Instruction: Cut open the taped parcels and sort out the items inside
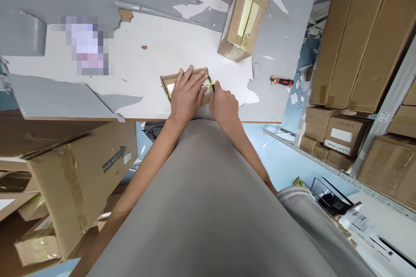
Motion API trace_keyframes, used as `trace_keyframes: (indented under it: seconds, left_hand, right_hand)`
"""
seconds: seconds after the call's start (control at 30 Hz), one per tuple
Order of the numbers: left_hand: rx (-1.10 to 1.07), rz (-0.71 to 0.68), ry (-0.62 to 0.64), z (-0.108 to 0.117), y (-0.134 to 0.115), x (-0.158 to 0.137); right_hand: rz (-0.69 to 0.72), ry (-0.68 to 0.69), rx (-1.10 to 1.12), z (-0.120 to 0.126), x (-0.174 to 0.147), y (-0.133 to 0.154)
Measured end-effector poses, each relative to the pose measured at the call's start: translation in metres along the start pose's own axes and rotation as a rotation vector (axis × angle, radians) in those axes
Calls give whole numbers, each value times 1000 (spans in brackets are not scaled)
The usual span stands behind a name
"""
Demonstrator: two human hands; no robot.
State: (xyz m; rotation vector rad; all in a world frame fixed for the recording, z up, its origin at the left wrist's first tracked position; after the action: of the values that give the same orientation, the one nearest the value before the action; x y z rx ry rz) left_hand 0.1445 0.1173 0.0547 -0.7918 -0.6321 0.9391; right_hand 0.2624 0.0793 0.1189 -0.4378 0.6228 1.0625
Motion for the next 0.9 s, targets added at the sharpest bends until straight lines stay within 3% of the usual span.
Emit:
trace_keyframes:
  seconds: [0.37,0.6,0.9]
  left_hand:
    - [102,-57,-9,-5,0,-3]
    - [159,-101,18,-6,0,-6]
    - [217,-146,-56,16,12,-34]
  right_hand:
    - [-23,-17,-1,-6,-8,-6]
    - [-28,17,36,-26,-21,-25]
    - [122,-9,120,-9,-44,-24]
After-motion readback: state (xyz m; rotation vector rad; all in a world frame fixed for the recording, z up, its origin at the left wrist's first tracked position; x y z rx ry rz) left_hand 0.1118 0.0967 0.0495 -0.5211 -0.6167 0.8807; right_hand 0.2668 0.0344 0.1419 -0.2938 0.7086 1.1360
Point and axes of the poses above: each hand's wrist, its own x-axis towards the middle knuckle, its own z-axis out of the back of the hand, y = z × x, the point moved 9 cm from there along x, towards the middle knuckle, and after that the axes turned 10 degrees about -z, right-handed, at the moved point
